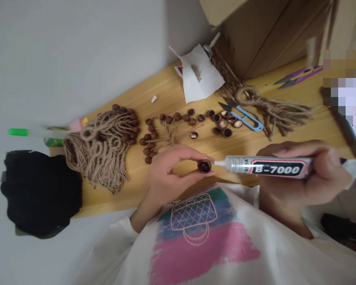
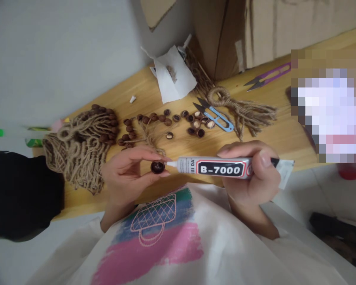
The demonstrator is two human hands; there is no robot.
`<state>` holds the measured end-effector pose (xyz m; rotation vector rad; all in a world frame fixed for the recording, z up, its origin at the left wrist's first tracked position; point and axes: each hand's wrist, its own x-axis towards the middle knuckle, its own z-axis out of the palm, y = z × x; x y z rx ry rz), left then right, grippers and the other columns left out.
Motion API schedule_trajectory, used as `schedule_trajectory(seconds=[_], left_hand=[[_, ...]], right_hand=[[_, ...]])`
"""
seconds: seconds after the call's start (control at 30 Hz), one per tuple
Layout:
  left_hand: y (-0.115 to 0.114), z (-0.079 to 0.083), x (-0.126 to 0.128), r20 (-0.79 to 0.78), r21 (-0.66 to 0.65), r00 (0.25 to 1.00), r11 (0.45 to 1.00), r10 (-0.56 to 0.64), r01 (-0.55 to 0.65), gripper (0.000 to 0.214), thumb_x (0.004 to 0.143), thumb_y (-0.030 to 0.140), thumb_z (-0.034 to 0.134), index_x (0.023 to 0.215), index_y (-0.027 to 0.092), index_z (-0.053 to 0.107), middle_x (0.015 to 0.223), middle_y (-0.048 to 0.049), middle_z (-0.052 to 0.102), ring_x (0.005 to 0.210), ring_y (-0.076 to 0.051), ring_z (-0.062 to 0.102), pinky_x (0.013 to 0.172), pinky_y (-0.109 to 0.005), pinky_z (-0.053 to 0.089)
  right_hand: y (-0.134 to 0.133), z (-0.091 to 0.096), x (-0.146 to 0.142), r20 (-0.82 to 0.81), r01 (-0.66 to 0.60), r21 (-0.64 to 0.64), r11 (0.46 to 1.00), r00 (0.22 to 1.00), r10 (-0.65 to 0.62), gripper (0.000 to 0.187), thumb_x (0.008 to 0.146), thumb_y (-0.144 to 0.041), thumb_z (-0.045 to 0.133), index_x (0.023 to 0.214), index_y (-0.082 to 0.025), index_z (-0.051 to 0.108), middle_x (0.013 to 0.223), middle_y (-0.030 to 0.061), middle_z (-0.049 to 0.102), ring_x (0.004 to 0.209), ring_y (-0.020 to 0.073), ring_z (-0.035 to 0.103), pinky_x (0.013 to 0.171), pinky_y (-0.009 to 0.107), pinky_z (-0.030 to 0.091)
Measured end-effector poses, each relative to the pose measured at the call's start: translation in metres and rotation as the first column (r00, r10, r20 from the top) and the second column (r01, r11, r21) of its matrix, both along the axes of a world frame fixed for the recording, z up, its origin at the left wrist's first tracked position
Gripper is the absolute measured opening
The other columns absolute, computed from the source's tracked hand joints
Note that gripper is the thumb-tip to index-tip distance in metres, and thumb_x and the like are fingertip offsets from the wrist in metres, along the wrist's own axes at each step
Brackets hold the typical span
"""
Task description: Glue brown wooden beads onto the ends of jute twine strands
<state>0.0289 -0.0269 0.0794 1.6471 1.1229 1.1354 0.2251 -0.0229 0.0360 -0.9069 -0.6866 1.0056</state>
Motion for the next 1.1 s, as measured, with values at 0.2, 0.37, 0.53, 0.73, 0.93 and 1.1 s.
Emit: schedule_trajectory(seconds=[0.2,0.37,0.53,0.73,0.93,1.1], left_hand=[[0.0,0.001,0.002,0.016,-0.01,1.0,1.0,-0.01,0.01,0.026,0.07,0.01,0.076,0.093,0.019,0.067,0.085,-0.0017,0.074,0.078,-0.013,0.067,0.074,-0.028,0.054],[0.0,0.001,0.001,0.007,-0.009,1.0,1.0,-0.02,0.02,0.028,0.069,0.011,0.077,0.094,0.02,0.067,0.085,-0.0016,0.074,0.078,-0.015,0.067,0.075,-0.031,0.054],[0.0,0.001,0.0,-0.033,-0.015,0.999,1.0,-0.02,0.02,0.028,0.07,0.011,0.076,0.094,0.023,0.068,0.085,-0.0009,0.074,0.077,-0.015,0.066,0.073,-0.031,0.054],[0.002,0.003,-0.001,-0.067,-0.01,0.996,0.999,-0.053,0.053,0.025,0.072,0.012,0.075,0.094,0.02,0.067,0.086,-0.0016,0.074,0.079,-0.014,0.066,0.075,-0.029,0.054],[0.0,-0.001,0.001,-0.13,-0.057,0.992,0.998,-0.01,0.003,0.022,0.072,0.015,0.075,0.09,0.022,0.066,0.085,0.0002,0.073,0.078,-0.013,0.067,0.074,-0.028,0.053],[0.003,-0.026,0.011,-0.37,-0.163,0.928,0.981,0.041,-0.109,0.021,0.067,0.016,0.078,0.081,0.019,0.062,0.078,0.0023,0.068,0.07,-0.012,0.062,0.07,-0.026,0.049]], right_hand=[[0.001,0.002,0.002,0.018,-0.039,0.064,0.997,0.999,0.038,0.026,0.079,-0.034,0.056,0.065,-0.02,0.073,0.056,0.0009,0.065,0.044,0.0165,0.056,0.036,0.031,0.038],[0.001,0.002,0.001,0.041,-0.033,0.089,0.995,0.999,0.03,0.027,0.08,-0.035,0.056,0.067,-0.02,0.074,0.056,0.0015,0.064,0.046,0.0167,0.058,0.036,0.031,0.04],[0.0,0.001,0.001,0.061,-0.034,0.075,0.997,0.998,0.029,0.026,0.081,-0.036,0.056,0.069,-0.021,0.073,0.059,0.0008,0.065,0.05,0.0156,0.059,0.04,0.03,0.041],[0.0,0.002,0.003,0.073,-0.047,0.051,0.998,0.996,0.043,0.027,0.079,-0.038,0.056,0.066,-0.022,0.073,0.056,0.0014,0.064,0.045,0.0178,0.057,0.036,0.032,0.038],[0.004,-0.002,0.0,0.048,0.08,-0.007,0.997,0.996,-0.079,0.027,0.077,-0.036,0.056,0.06,-0.021,0.071,0.048,0.001,0.059,0.04,0.0155,0.054,0.032,0.027,0.035],[0.022,-0.011,0.0,-0.062,0.0,-0.006,1.0,0.998,-0.001,0.031,0.081,-0.033,0.049,0.062,-0.016,0.068,0.042,0.0001,0.055,0.03,0.0128,0.048,0.023,0.021,0.028]])
